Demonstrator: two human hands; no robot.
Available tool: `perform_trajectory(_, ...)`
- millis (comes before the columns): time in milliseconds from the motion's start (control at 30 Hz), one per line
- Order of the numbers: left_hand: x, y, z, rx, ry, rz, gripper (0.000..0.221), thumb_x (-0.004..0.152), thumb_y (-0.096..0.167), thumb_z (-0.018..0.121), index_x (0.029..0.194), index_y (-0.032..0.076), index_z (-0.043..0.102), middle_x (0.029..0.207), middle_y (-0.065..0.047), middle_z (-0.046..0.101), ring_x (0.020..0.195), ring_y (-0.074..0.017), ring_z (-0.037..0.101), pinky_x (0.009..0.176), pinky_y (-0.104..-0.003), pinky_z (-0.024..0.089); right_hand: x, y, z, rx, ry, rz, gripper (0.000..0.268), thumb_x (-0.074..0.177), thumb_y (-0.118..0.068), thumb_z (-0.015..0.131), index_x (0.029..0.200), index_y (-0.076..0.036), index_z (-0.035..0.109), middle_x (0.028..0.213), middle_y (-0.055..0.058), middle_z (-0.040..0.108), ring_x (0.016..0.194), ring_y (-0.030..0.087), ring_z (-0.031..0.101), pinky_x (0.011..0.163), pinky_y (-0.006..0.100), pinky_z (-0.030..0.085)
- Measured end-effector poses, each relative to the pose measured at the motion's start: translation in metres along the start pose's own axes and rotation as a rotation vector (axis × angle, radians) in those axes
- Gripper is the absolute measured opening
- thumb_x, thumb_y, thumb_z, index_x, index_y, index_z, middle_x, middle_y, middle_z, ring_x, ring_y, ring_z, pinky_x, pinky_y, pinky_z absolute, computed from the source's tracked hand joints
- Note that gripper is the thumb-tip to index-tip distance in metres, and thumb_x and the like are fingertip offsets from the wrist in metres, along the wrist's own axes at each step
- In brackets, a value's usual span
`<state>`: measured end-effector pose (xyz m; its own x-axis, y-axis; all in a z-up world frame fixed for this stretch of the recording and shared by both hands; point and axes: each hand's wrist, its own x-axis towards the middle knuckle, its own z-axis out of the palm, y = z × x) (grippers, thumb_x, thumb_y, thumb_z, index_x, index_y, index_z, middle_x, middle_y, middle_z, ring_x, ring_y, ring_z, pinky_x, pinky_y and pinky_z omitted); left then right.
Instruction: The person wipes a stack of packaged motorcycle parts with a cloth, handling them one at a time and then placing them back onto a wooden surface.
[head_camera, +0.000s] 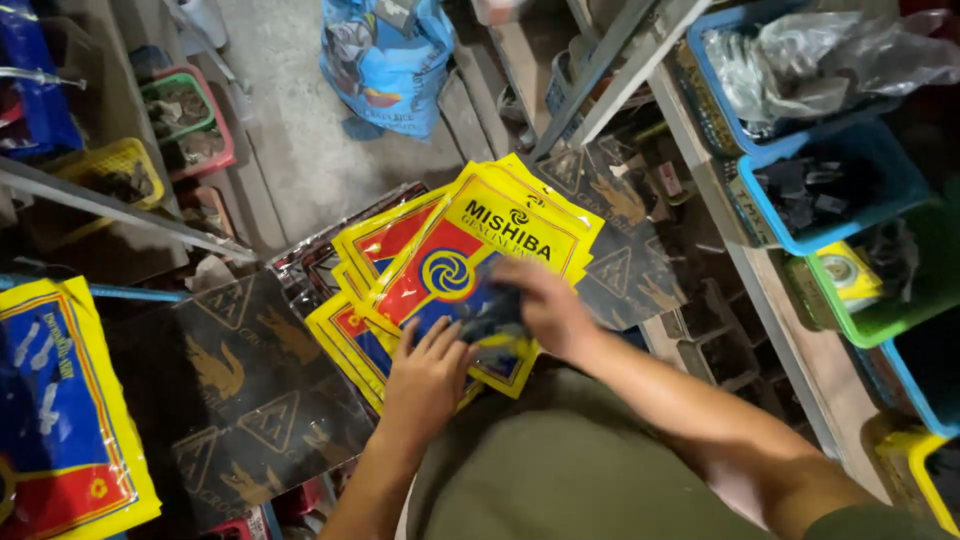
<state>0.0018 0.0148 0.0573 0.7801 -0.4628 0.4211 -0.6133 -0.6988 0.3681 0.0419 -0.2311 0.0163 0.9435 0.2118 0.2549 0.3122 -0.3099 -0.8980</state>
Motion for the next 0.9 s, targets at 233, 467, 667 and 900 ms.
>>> perform_trajectory(233,0.073,0.055,-0.102,-0.521,0.512,-0.429,0.025,0.105,0.018,0.052,0.092,0.005,0.07,0.095,-0.017,0.075,0.09,-0.0426,0.072,0.083,-0.047,0.056,0.029,-0.218,-0.063,-0.374,0.363,-0.562,0.018,0.093,-0.014,0.061,0.095,0.004,0.065,0.123,0.037,0.059,0.118,0.059,0.06,0.1,0.064,0.051)
perform_trajectory(467,0.032,-0.013,-0.027,-0.556,0.572,-0.988,0.039,0.116,0.03,0.047,0.08,0.013,0.051,0.072,-0.002,0.054,0.072,-0.0174,0.053,0.074,-0.03,0.044,0.072,-0.195,0.008,-0.081,0.07,-0.471,0.039,0.097,-0.028,0.063,0.122,0.002,0.063,0.13,0.028,0.061,0.123,0.05,0.06,0.104,0.058,0.048)
perform_trajectory(667,-0.037,-0.033,0.046,-0.813,0.512,-1.336,0.033,0.103,0.023,0.065,0.123,-0.002,0.057,0.109,-0.021,0.066,0.101,-0.0291,0.061,0.09,-0.043,0.049,0.027,-0.042,0.081,-0.583,-0.189,-0.438,0.043,0.091,-0.042,0.066,0.127,-0.02,0.066,0.122,0.016,0.063,0.115,0.04,0.062,0.097,0.062,0.043)
perform_trajectory(900,-0.033,-0.024,0.03,-0.907,0.45,-1.325,0.066,0.091,0.013,0.077,0.143,-0.012,0.045,0.126,-0.038,0.061,0.118,-0.0436,0.062,0.099,-0.054,0.051,0.081,0.092,-0.008,-0.807,0.012,-0.061,0.041,0.081,0.011,0.055,0.121,0.006,0.065,0.112,0.034,0.063,0.105,0.055,0.055,0.091,0.065,0.041)
